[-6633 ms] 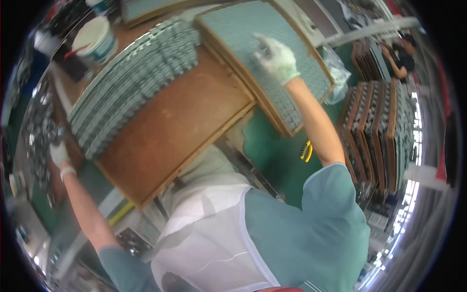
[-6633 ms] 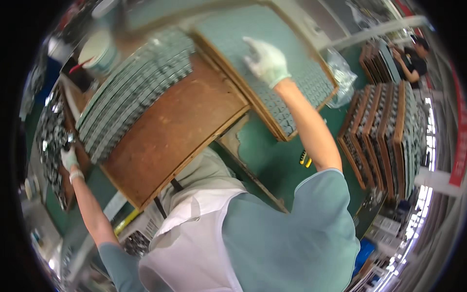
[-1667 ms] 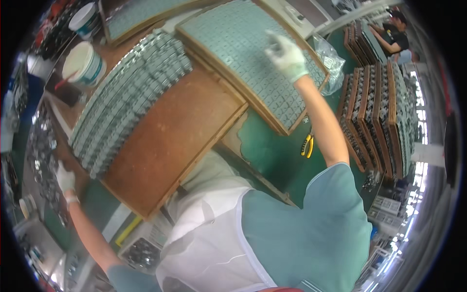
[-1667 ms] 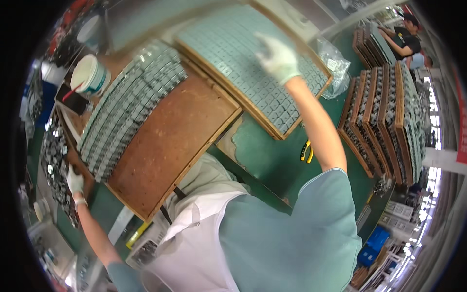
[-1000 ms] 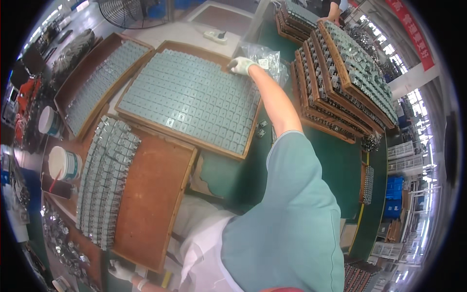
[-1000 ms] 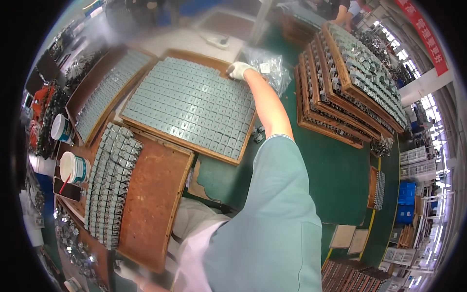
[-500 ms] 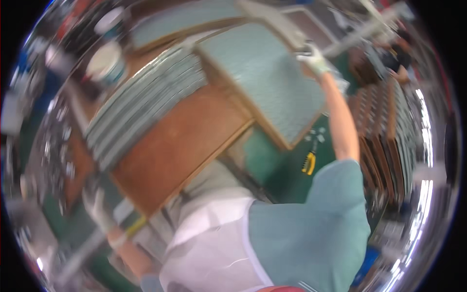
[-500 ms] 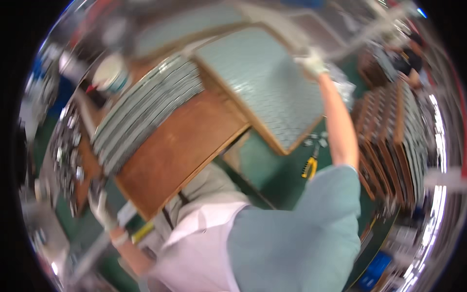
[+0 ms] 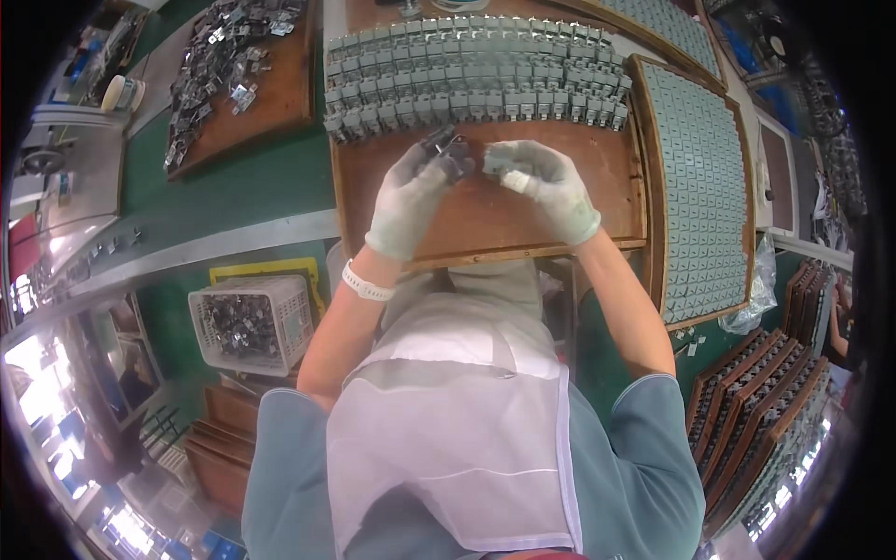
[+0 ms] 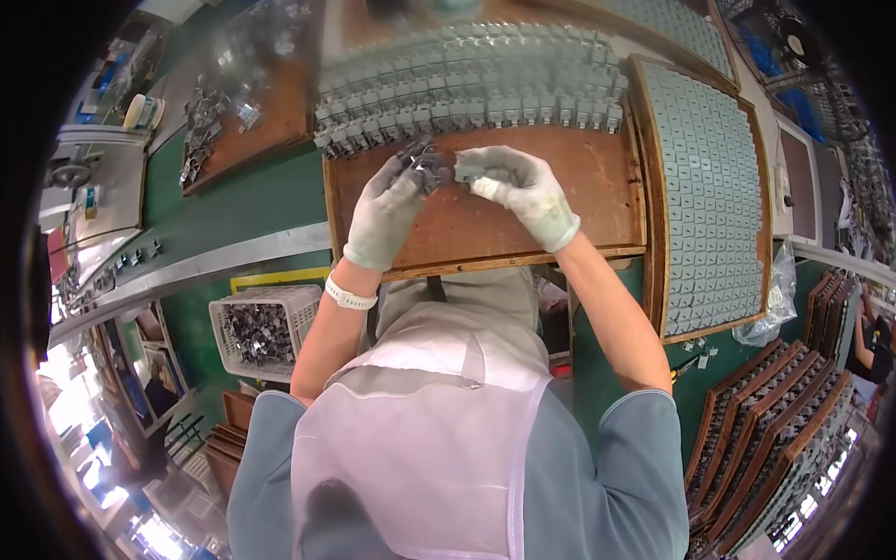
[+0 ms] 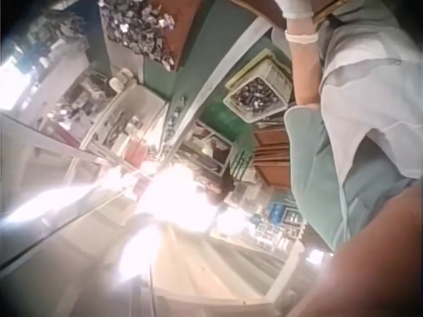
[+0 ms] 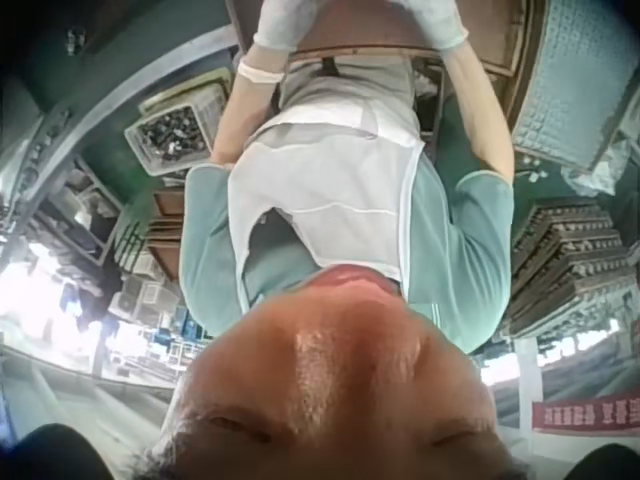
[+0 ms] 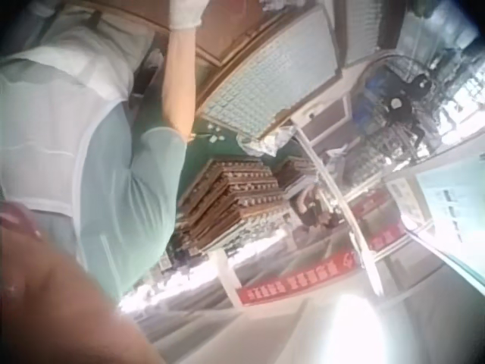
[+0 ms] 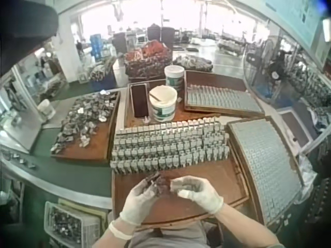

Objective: Inspecting and placing electronic or mechanical components into organized grid trays on a production line.

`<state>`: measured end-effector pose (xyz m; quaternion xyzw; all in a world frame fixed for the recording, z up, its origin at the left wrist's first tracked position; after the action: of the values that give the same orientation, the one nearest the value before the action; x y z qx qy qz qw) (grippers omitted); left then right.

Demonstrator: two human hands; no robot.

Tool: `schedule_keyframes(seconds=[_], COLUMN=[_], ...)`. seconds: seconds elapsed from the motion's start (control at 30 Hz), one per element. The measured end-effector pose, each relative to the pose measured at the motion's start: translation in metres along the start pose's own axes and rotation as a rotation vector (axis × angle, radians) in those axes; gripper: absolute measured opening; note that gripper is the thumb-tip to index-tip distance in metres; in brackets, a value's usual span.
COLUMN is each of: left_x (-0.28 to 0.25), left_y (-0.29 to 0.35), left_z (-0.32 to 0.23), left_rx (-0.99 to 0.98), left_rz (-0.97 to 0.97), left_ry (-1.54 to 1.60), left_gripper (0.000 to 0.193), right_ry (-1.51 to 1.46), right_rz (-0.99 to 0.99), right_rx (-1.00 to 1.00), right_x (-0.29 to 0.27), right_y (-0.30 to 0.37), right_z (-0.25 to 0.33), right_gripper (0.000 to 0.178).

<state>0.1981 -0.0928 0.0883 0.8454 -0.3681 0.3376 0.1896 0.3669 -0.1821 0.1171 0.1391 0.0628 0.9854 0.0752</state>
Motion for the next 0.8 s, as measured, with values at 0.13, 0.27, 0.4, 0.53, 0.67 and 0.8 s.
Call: schedule_keyframes(seconds=[0.13, 0.27, 0.4, 0.53, 0.67, 0.8], left_x=[0.005, 0.008, 0.014, 0.013, 0.003, 0.003], left_y=[0.003, 0.008, 0.007, 0.002, -0.005, -0.011], left_z=[0.004, 0.009, 0.01, 0.017, 0.011, 0.008], left_rx=[-0.114, -0.202, -0.213, -0.26, -0.432, -0.488], left_rz=[-0.026, 0.01, -0.082, -0.101, -0.029, 0.046], left_ry=[-0.216, -0.295, -0.476, -0.446, -0.676, -0.726], left_gripper=[0.041, 0.049, 0.051, 0.047, 0.044, 0.042], right_ry=[0.064, 0.368, 0.49, 0.412, 0.786, 0.815], right_rz=[0.034, 0.012, -0.062, -0.055, -0.001, -0.037], right_rx=[-0.163, -0.176, -0.125, -0.026, -0.074, -0.097], right_x=[0.013, 0.016, 0.014, 0.004, 0.008, 0.011], right_y=[-0.004, -0.007, -0.004, -0.006, -0.001, 0.003], right_z=[-0.004, 0.007, 0.01, -0.005, -0.002, -0.006], right_gripper=[0.035, 0.029, 0.025, 0.02, 0.018, 0.024])
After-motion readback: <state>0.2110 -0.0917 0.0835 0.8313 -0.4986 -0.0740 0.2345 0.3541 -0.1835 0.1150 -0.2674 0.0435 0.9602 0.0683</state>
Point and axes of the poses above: each hand's wrist, its own y-axis away from the middle knuckle, its own x-axis out of the palm, z = x × y, the point moved 5 cm from there along -y, towards the middle knuckle, and after that the axes turned 4 degrees about z, right-handed, at the moved point
